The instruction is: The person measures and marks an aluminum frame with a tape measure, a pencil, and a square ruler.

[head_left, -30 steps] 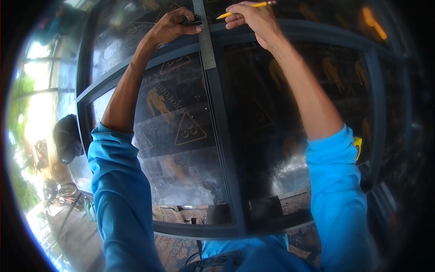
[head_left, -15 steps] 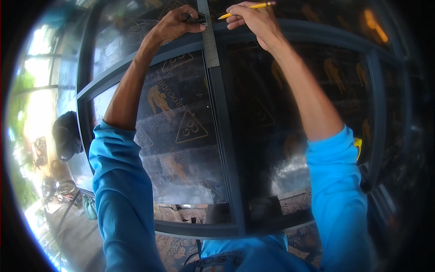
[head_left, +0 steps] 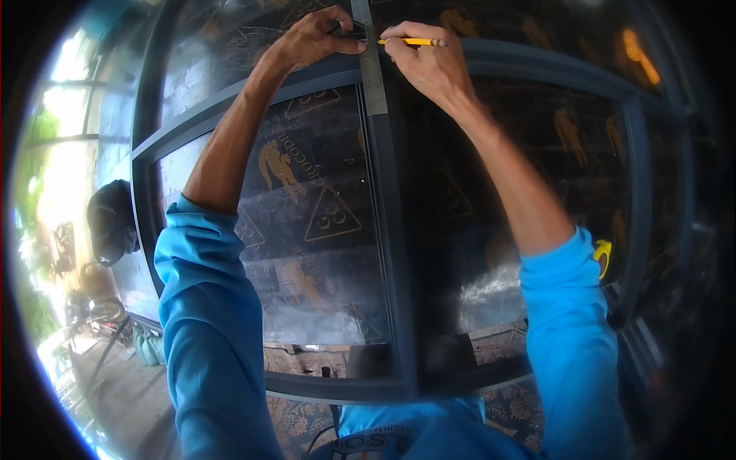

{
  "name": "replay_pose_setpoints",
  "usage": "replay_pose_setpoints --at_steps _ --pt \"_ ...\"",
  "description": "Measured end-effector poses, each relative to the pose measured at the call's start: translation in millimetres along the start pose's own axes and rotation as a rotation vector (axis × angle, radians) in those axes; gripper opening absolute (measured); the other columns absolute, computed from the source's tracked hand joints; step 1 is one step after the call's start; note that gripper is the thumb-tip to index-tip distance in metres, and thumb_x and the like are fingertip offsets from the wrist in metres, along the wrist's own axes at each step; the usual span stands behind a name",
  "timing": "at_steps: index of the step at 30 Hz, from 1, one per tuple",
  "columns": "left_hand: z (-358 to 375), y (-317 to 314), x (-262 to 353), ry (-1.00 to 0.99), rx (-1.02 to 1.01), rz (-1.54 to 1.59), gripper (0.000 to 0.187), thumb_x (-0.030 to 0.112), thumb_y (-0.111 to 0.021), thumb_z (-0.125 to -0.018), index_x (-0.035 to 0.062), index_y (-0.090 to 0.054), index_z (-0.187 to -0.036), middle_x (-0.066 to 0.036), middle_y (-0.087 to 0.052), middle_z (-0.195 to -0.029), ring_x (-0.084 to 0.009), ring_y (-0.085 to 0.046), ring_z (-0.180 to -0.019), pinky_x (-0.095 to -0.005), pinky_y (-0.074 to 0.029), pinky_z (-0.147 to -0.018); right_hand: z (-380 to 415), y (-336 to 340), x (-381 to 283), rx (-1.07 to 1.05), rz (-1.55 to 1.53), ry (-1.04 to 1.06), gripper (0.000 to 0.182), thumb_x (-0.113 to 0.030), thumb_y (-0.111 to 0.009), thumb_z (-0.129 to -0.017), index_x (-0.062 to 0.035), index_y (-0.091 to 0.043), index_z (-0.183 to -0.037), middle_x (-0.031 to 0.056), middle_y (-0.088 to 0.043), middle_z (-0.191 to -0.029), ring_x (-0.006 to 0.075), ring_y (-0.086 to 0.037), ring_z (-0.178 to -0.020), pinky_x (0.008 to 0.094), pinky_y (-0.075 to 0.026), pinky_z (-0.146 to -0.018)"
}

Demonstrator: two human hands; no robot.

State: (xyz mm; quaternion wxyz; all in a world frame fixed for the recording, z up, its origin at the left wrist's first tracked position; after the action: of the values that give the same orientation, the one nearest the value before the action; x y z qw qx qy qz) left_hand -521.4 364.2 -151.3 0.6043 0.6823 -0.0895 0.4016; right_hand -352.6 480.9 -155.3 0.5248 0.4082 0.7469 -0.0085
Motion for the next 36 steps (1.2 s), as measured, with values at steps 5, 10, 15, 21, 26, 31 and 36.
replay_pose_setpoints --at_steps 5,10,15,21,26,31,36 --pt "0.1 -0.2 3.2 0.011 0.018 0.023 0.038 0.03 -0.078 -0.073 0.008 -0.056 -0.094 -0.001 -0.055 -0.068 -0.0117 -0.044 -0.066 -0.0299 -0.034 -0.061 0.4 1.9 2.3 -0.011 -0.129 -0.117 0.017 -0.016 -0.059 -0.08 -0.0036 -0.069 -0.082 0.0067 -0.064 -0.064 0.0164 -0.062 -0.055 0.0285 -0.049 -0.056" --pt "-0.5 -0.8 0.3 0.003 0.023 -0.004 0.04 0.033 -0.078 -0.073 0.0075 -0.056 -0.096 -0.004 -0.06 -0.072 -0.0134 -0.047 -0.067 -0.0305 -0.035 -0.063 -10.2 23.9 6.4 0.061 -0.556 -0.369 0.019 -0.012 -0.054 -0.084 0.0034 -0.065 -0.088 0.0114 -0.065 -0.076 0.0158 -0.062 -0.065 0.0266 -0.049 -0.066" --pt "8.4 4.1 -0.8 0.004 0.04 0.054 0.043 0.035 -0.077 -0.073 0.0079 -0.058 -0.1 -0.006 -0.062 -0.078 -0.0151 -0.053 -0.077 -0.0304 -0.039 -0.07 -5.3 28.7 22.2 0.14 -0.552 -0.404 0.022 -0.017 -0.058 -0.085 0.0015 -0.067 -0.092 0.011 -0.066 -0.074 0.0164 -0.065 -0.065 0.0258 -0.049 -0.074" --pt "114.4 71.0 -1.5 0.098 0.466 0.239 0.046 0.035 -0.075 -0.075 0.0029 -0.057 -0.102 -0.011 -0.064 -0.085 -0.0194 -0.062 -0.082 -0.0314 -0.046 -0.076 71.2 85.0 -17.5 0.18 0.028 -0.267 0.028 -0.019 -0.057 -0.092 0.0 -0.061 -0.113 0.0136 -0.065 -0.104 0.0222 -0.064 -0.094 0.0304 -0.049 -0.083" --pt "274.8 43.3 24.3 0.221 0.398 0.302 0.033 0.009 -0.078 -0.07 0.0057 -0.053 -0.091 -0.008 -0.063 -0.084 -0.018 -0.064 -0.076 -0.03 -0.055 -0.066 198.3 113.1 -16.7 -0.187 0.642 -0.076 0.028 -0.007 -0.052 -0.091 -0.0004 -0.054 -0.118 0.0212 -0.049 -0.127 0.0371 -0.049 -0.118 0.0454 -0.037 -0.101" --pt "383.5 -33.4 34.2 0.606 0.313 0.267 0.034 0.012 -0.08 -0.068 0.0046 -0.057 -0.092 -0.006 -0.061 -0.087 -0.0166 -0.061 -0.074 -0.0281 -0.05 -0.068 199.9 110.0 -20.1 -0.188 0.685 -0.075 0.028 -0.006 -0.052 -0.09 -0.0012 -0.055 -0.117 0.0212 -0.05 -0.127 0.0362 -0.046 -0.122 0.0482 -0.033 -0.104" --pt "406.2 -61.8 17.3 0.585 0.387 0.115 0.035 0.017 -0.077 -0.07 0.0025 -0.057 -0.095 -0.014 -0.056 -0.104 -0.0217 -0.059 -0.085 -0.0313 -0.048 -0.075 199.7 110.8 -18.9 -0.193 0.667 -0.066 0.028 -0.005 -0.052 -0.09 -0.0008 -0.055 -0.117 0.0212 -0.051 -0.125 0.036 -0.046 -0.121 0.0482 -0.033 -0.104"
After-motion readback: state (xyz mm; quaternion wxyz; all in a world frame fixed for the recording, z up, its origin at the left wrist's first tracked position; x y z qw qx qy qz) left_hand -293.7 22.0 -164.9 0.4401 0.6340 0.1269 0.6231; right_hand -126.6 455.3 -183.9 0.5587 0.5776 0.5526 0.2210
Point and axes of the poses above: each hand's wrist, its own z-axis away from the middle knuckle, its own y-axis out of the back of the hand, x = y × z, the point moved 2 cm from there along -z, towards the middle knuckle
